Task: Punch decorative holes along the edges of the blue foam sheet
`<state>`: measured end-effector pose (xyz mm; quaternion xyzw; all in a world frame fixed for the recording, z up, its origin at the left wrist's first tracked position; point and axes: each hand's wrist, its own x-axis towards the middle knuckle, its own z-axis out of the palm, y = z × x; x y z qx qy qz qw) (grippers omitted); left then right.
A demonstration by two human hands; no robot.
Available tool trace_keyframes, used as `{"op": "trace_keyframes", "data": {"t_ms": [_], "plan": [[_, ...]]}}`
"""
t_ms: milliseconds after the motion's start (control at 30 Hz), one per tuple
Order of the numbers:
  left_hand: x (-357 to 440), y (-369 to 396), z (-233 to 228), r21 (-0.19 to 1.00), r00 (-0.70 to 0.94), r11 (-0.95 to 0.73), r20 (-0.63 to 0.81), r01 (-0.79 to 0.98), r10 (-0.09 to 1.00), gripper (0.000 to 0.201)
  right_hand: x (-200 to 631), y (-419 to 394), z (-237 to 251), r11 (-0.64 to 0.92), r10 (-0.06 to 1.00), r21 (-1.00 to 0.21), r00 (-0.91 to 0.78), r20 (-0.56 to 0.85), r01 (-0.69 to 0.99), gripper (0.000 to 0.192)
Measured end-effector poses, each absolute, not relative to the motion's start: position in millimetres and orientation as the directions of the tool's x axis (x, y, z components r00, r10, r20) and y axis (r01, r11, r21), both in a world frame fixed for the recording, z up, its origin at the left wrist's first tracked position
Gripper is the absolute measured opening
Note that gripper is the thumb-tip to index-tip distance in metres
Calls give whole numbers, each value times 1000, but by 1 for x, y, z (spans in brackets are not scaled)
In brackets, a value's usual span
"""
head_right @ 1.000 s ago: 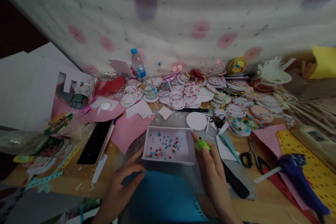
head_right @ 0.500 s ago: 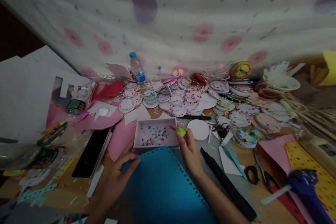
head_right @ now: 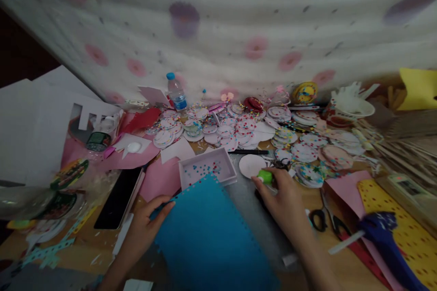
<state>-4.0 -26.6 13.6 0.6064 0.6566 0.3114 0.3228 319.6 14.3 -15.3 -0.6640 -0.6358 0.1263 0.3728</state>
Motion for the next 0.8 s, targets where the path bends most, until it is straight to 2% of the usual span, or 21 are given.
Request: {"op": "trace_keyframes", "data": {"t_ms": [100,200,267,367,433,500,600,667,733,800], "plan": [[-15,-41,20,772,-118,73,2,632,993,30,345,5,-37,55,924,-468,133,358,882,56],[-27,-56,35,729,-127,4,113,684,985,29,348,1,-41,72,902,-405,114,416,911,50],[-34,-68,49,668,-69,-105,229,737,971,24,338,-5,-33,155,900,-406,40,433,901,37],[-40,-90,73,511,122,-325,391,796,912,14,308,-16,-18,409,888,-426,-244,390,807,16],[-41,-106,89,398,252,-442,446,804,859,13,283,-17,-15,561,827,-453,-451,335,693,12],[-42,-121,105,281,344,-516,485,809,804,16,259,-11,-20,638,766,-476,-561,313,605,13],[-45,-140,127,140,395,-544,543,827,741,20,233,10,-29,667,736,-506,-591,331,547,27],[-46,-147,137,95,404,-544,565,834,719,18,226,19,-28,668,735,-521,-579,353,531,31],[-45,-148,138,104,406,-544,553,833,728,13,233,16,-20,663,743,-533,-553,377,526,31],[-40,-141,128,171,379,-532,528,829,760,11,252,1,-11,640,767,-542,-501,402,545,28]]}}
